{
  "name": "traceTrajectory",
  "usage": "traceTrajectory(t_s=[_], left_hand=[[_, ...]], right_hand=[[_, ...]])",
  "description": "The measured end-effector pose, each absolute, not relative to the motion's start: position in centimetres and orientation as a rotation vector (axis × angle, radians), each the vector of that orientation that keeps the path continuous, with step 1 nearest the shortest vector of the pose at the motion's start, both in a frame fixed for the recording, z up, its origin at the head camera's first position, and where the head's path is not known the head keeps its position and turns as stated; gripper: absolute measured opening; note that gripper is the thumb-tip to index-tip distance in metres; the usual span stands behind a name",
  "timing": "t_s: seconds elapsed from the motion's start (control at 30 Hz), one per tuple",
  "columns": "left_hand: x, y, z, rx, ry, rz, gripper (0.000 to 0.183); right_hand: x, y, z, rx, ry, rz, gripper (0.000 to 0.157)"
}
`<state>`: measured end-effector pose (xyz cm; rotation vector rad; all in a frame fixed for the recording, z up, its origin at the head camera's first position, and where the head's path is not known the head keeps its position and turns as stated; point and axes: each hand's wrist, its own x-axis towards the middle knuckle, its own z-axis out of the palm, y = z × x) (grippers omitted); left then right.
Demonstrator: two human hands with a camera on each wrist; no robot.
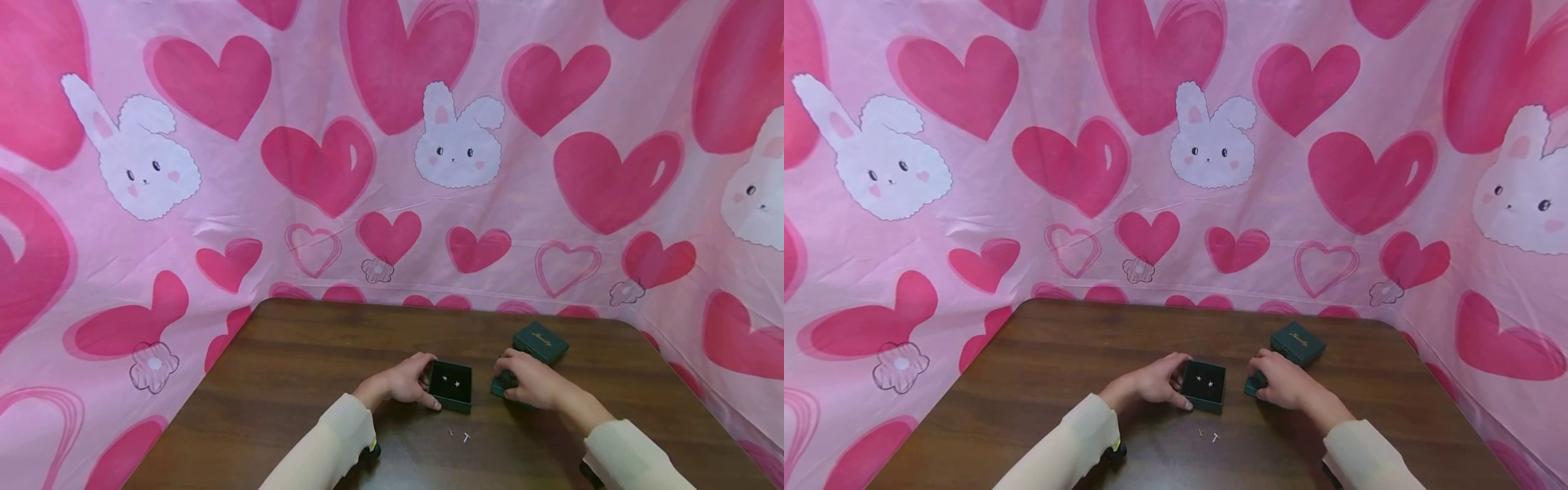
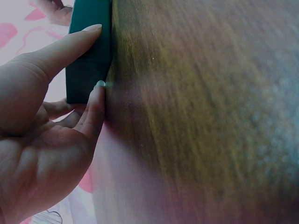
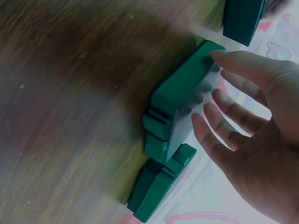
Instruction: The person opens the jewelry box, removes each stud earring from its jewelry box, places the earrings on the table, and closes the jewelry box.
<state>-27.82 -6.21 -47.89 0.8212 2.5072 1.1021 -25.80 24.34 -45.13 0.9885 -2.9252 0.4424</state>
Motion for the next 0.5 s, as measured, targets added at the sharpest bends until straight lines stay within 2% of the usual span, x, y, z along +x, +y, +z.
traceTrajectory(t_s=[0.23, 0.5], left_hand=[[-27.7, -6.3, -47.8, 0.806, 2.5, 1.12, 0.065], [-27.7, -6.2, -47.8, 0.791, 2.507, 1.122, 0.064]], right_hand=[[-25.9, 23.5, -44.8, 1.076, -2.902, 0.433, 0.021], [-26.1, 22.0, -44.0, 1.078, -2.901, 0.427, 0.021]])
